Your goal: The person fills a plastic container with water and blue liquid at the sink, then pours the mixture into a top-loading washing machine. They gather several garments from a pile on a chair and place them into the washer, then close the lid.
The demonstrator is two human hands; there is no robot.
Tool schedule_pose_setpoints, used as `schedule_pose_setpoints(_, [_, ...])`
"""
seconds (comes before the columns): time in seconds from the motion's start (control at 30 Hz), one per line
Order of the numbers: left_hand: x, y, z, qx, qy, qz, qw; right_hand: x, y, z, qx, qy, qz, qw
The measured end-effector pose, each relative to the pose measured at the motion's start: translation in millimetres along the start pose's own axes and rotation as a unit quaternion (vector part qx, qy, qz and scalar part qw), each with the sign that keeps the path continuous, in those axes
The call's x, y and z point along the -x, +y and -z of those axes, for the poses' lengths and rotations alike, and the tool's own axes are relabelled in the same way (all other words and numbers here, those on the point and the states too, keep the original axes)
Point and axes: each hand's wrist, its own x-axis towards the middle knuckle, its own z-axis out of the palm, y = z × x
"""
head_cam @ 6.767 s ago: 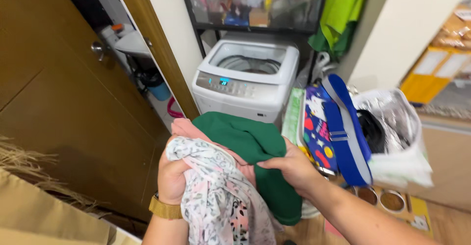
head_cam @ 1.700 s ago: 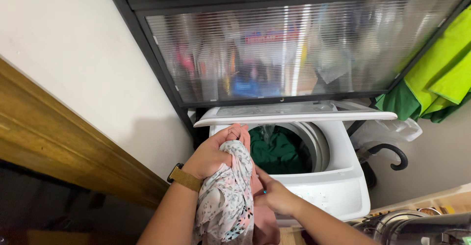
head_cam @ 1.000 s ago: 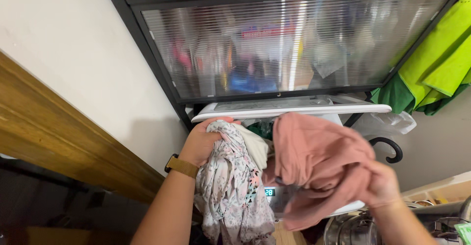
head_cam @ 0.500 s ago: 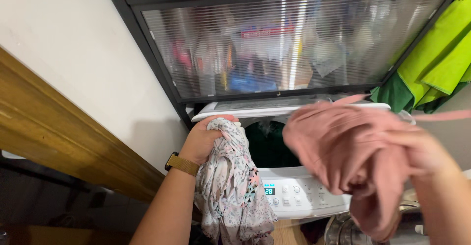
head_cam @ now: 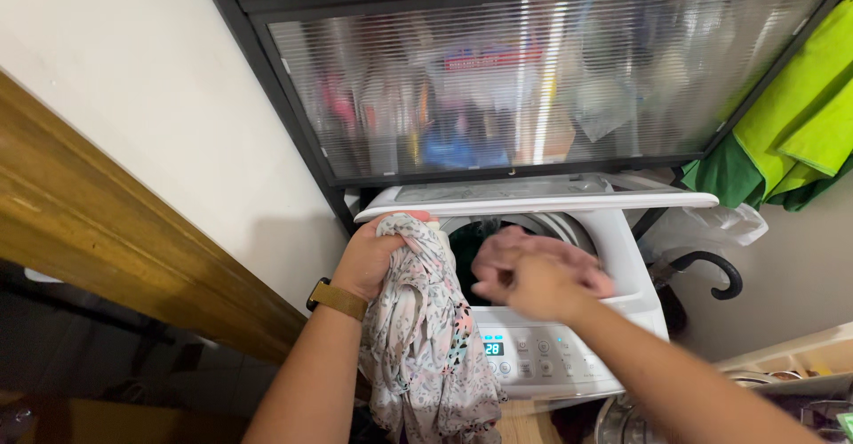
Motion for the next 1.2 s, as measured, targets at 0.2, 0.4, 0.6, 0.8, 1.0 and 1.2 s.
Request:
schedule_pose_setpoints(0.2, [-9.6,-11.8,13.9,-0.019,0.034,-0.039,0.998,41.7,33.2,-100.3,0.112,0.068,0.247,0.960])
schedule_pose_setpoints(0.4, [-16.5,-11.9,15.8,-0.071,-0.003,-0.011,0.997,21.2,52.9,-14.2,0.016,0.223,0.003,0.975])
schedule_pose_setpoints(0.6, [-13.4,-6.4,19.0,-0.070,-0.060,-0.003,0.996,82.9,10.0,132.6,-0.233,0.251,0.065,0.937])
schedule_pose_setpoints(0.8, [-14.6,-8.2,23.1,-0.018,-0.070,0.025,0.997,155.1,5.7,174.2,-0.228,0.165,0.166,0.945])
schedule_pose_setpoints(1.0, [-13.6,-7.3,21.6,-0.012,-0.069,0.012,0.997,136.0,74.3,92.2,-0.154,0.118,-0.031,0.981])
schedule_pose_setpoints(1.2, [-10.9,-4.0,16.6,-0.024,-0.049,0.013,0.998,155.0,-35.1,97.5,-0.202,0.176,0.286,0.920])
